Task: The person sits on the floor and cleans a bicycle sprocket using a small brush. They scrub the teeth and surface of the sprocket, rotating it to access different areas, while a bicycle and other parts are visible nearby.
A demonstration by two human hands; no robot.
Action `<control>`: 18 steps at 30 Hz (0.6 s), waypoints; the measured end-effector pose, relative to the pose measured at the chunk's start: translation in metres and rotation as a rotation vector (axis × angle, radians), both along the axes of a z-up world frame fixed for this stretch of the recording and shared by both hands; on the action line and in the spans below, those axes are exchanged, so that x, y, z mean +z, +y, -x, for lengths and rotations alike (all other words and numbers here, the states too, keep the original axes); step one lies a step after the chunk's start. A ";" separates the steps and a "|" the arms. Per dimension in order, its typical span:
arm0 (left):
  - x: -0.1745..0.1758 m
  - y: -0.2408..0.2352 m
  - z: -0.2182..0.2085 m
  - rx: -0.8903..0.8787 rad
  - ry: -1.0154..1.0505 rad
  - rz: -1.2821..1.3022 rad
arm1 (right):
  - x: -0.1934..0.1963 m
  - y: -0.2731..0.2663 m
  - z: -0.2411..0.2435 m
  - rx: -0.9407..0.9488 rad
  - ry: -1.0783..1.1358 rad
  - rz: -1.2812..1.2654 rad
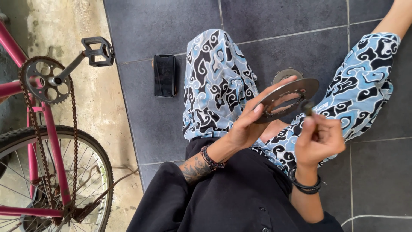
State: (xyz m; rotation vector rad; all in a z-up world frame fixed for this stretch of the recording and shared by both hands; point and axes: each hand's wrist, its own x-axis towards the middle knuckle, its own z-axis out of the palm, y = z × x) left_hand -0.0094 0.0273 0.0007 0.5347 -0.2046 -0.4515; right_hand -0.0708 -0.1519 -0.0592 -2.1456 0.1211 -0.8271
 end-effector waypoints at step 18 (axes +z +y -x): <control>-0.026 -0.020 0.005 0.176 -0.082 0.028 | -0.017 0.022 0.026 0.108 -0.010 -0.212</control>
